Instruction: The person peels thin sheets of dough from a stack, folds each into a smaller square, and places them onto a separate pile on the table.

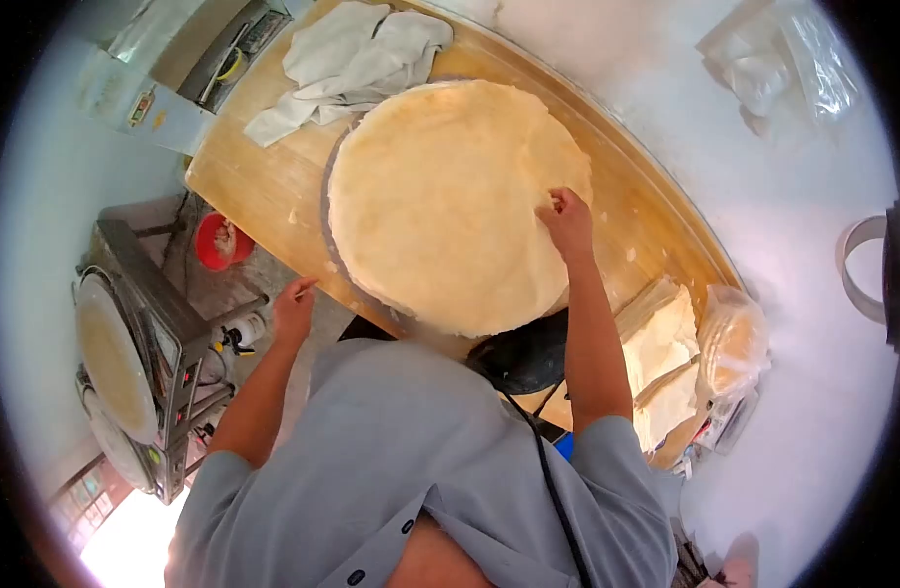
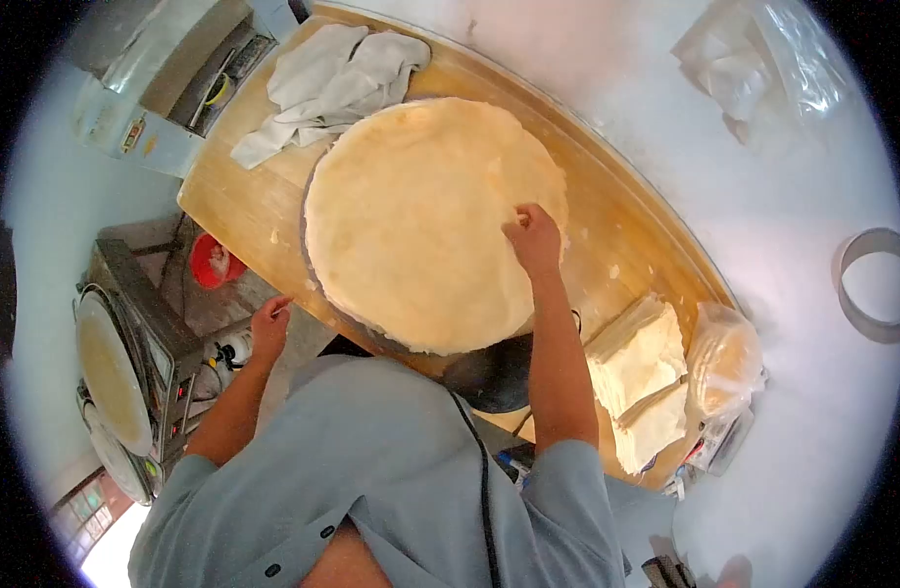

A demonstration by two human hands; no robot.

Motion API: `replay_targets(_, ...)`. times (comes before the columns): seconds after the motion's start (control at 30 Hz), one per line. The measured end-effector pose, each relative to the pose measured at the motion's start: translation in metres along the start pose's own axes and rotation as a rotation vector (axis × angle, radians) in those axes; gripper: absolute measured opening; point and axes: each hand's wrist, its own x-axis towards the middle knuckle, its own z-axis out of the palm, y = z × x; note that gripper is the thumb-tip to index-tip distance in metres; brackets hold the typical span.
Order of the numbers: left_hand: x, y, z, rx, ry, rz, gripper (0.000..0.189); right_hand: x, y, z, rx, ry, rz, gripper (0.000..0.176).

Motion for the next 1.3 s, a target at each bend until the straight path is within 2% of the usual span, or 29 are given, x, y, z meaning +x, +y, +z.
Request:
replay_targets(0.1,0.005,0.007,0.001,-0.021,-0.005,0.005,0.025,-0.019,0.029,-0.015,-0.017,0.051,0.057,0.029)
replay_targets(0.17,0.008,0.013,0.001,-0.020,-0.023,0.005,0.025,-0.033,0.047,-0.019,0.212,-0.039,0.318,0.026)
replay_targets(0.27,0.011,0.031,0.004,-0.018,-0.044,-0.034,0.025,-0.049,0.036,-0.016,0.345,0.007,0.354,0.023)
replay_targets(0.4,0.025,0.053,0.008,-0.104,-0.111,0.045,0.024,-0.046,-0.009,-0.016,0.414,-0.006,0.349,0.020)
replay_targets(0.47,0.033,0.078,0.007,-0.123,-0.149,0.073,0.025,-0.051,-0.055,-0.007,0.232,-0.134,0.210,0.019)
replay_targets(0.53,0.044,0.116,0.005,-0.066,-0.266,0.156,0.025,-0.058,-0.071,0.023,0.147,-0.186,0.061,0.020)
replay_targets(0.57,0.056,0.122,0.009,-0.063,-0.266,0.160,0.025,-0.065,-0.097,0.030,0.132,-0.276,0.079,0.018)
replay_targets(0.6,0.071,0.127,0.013,-0.071,-0.291,0.239,0.027,-0.072,-0.114,0.038,0.081,-0.346,0.011,0.015)
replay_targets(0.63,0.085,0.133,0.016,-0.078,-0.315,0.318,0.030,-0.086,-0.121,0.056,0.152,-0.270,-0.142,0.014)
replay_targets(0.67,0.098,0.140,0.019,-0.075,-0.313,0.322,0.030,-0.098,-0.151,0.054,0.028,-0.327,-0.227,0.014)
replay_targets(0.73,0.123,0.155,0.022,0.116,-0.224,0.499,0.037,-0.116,-0.171,0.061,0.004,-0.469,-0.324,0.014)
replay_targets(0.77,0.150,0.138,0.031,0.116,-0.222,0.501,0.037,-0.125,-0.179,0.061,0.034,-0.469,-0.355,0.014)
replay_targets(0.83,0.200,0.080,0.057,-0.486,-0.250,0.531,0.037,-0.138,-0.191,0.055,0.115,-0.577,-0.378,0.014)
replay_targets(0.87,0.198,0.085,0.053,-0.488,-0.254,0.531,0.037,-0.142,-0.190,0.054,0.114,-0.575,-0.375,0.014)
replay_targets(0.93,0.182,0.121,0.029,-0.636,-0.394,0.547,0.036,-0.149,-0.187,0.049,0.069,-0.711,-0.590,0.014)
replay_targets(1.0,0.166,0.161,0.001,-0.780,-0.534,0.561,0.036,-0.150,-0.192,0.034,0.100,-0.736,-0.601,0.013)
replay_targets(1.07,0.166,0.169,-0.016,-0.849,-0.602,0.565,0.036,-0.148,-0.199,0.016,0.116,-0.788,-0.609,0.011)
replay_targets(1.13,0.177,0.159,-0.048,-0.062,-0.458,0.992,0.038,-0.141,-0.204,-0.005,0.159,-0.779,-0.620,0.011)
replay_targets(1.17,0.177,0.155,-0.057,-0.057,-0.449,0.990,0.038,-0.137,-0.207,-0.017,0.203,-0.767,-0.628,0.012)
replay_targets(1.23,0.169,0.158,-0.075,-0.314,-0.473,0.777,0.039,-0.127,-0.219,-0.042,0.270,-0.757,-0.613,0.010)
replay_targets(1.27,0.165,0.164,-0.085,-0.446,-0.512,0.711,0.034,-0.123,-0.225,-0.055,0.296,-0.704,-0.543,0.009)
replay_targets(1.3,0.135,0.196,-0.097,-0.297,-0.357,0.841,0.026,-0.118,-0.225,-0.064,0.321,-0.652,-0.471,0.009)
